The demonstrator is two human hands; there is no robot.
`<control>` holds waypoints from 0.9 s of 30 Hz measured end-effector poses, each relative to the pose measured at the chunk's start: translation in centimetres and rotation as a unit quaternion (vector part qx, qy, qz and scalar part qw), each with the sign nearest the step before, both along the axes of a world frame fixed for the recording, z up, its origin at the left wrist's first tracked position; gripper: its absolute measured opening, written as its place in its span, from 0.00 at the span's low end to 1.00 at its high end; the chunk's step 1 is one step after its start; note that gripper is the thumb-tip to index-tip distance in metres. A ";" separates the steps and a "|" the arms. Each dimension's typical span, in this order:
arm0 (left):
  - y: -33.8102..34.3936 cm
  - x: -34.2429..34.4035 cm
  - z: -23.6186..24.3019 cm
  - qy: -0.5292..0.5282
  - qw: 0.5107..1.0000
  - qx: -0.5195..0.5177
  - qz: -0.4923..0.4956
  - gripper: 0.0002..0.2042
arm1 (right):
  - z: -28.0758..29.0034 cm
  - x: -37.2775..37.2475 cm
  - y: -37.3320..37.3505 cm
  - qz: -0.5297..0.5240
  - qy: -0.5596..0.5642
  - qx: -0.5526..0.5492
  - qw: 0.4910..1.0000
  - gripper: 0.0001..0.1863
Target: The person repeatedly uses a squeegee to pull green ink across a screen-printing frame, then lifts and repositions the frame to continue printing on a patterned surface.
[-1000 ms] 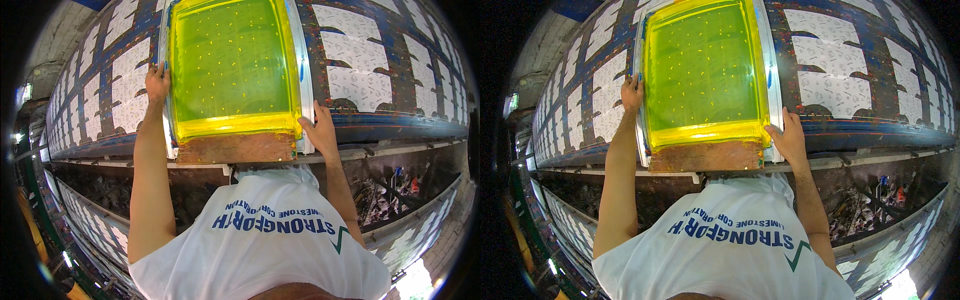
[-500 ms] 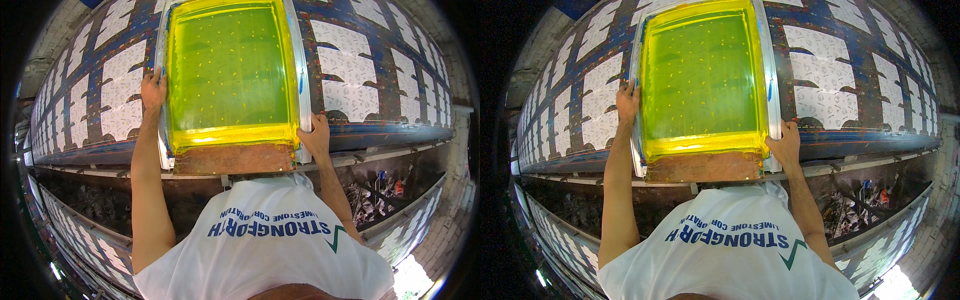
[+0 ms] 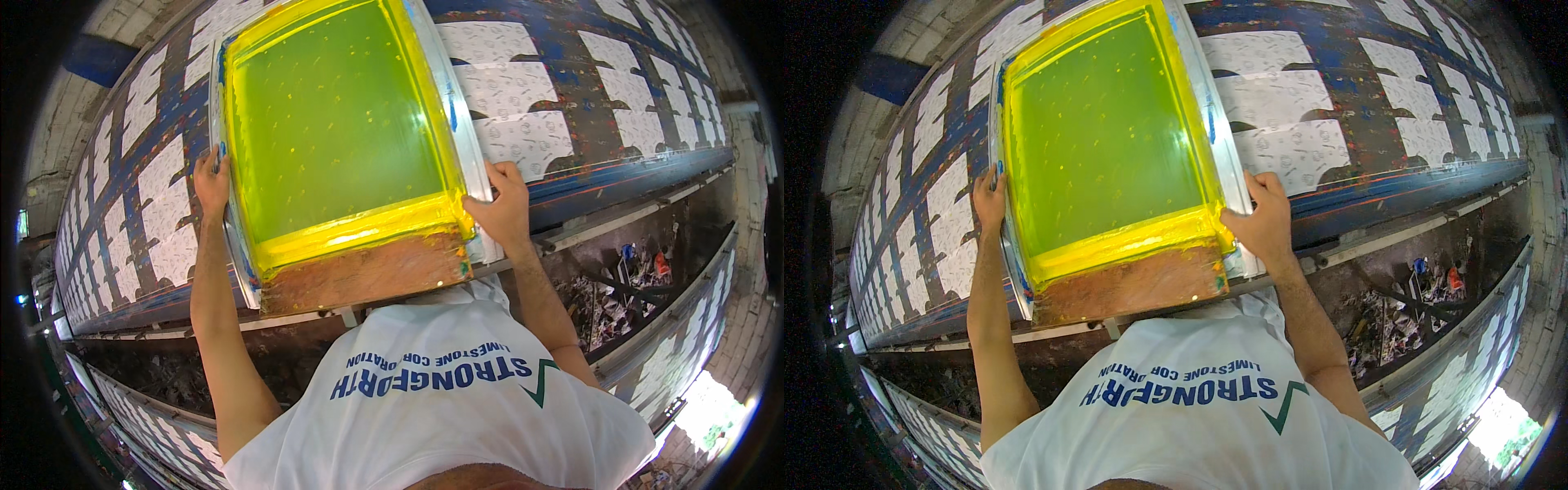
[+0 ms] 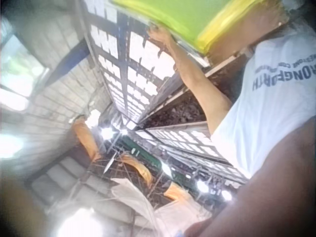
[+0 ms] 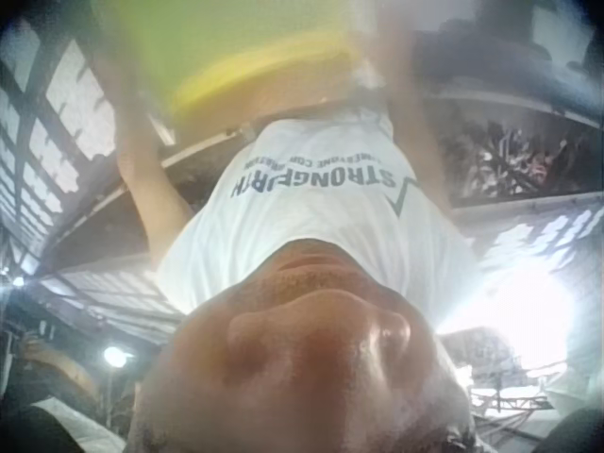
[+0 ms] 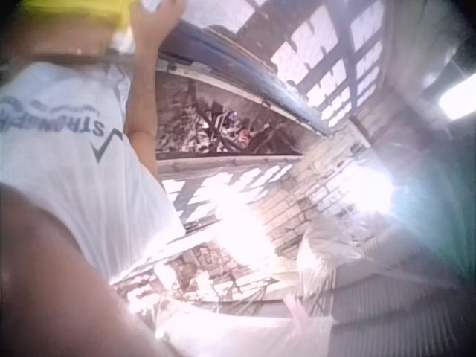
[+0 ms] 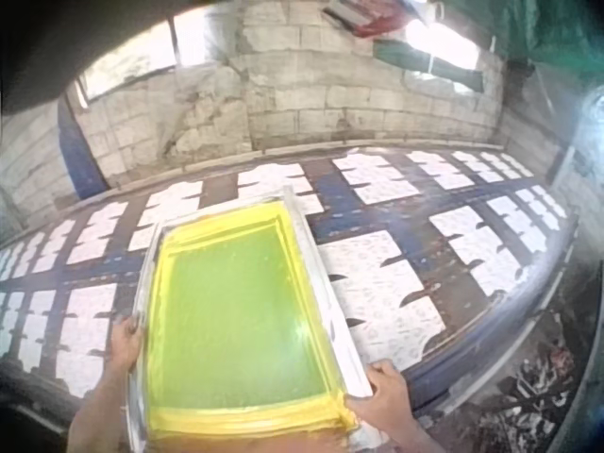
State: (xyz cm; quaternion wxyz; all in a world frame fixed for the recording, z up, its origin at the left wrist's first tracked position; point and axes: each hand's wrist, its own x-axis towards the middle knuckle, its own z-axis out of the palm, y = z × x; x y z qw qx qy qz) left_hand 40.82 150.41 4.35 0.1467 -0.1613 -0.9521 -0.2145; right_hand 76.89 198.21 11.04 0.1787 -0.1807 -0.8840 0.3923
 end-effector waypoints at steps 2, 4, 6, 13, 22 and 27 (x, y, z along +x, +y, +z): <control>4.9 0.7 0.2 0.000 1.000 -0.004 -0.006 0.21 | -0.4 1.2 4.8 -0.010 -0.020 -0.021 1.000 0.32; 10.0 2.0 0.0 -0.016 0.999 0.040 -0.017 0.21 | -0.8 2.7 10.0 -0.019 -0.032 0.002 0.999 0.33; 15.3 3.5 -0.6 0.005 1.000 0.025 -0.017 0.20 | -1.3 4.1 15.2 -0.016 -0.025 0.020 0.999 0.34; 29.5 9.1 -2.4 0.019 1.000 0.006 -0.013 0.21 | -2.9 8.3 28.9 -0.038 -0.119 0.005 0.992 0.31; 34.7 12.3 -3.1 0.045 0.999 0.004 0.000 0.20 | -4.9 10.9 34.1 -0.033 -0.149 0.010 0.988 0.30; 35.6 13.2 -3.2 0.037 0.999 0.003 0.012 0.20 | -5.3 11.3 35.1 -0.028 -0.141 0.031 0.989 0.30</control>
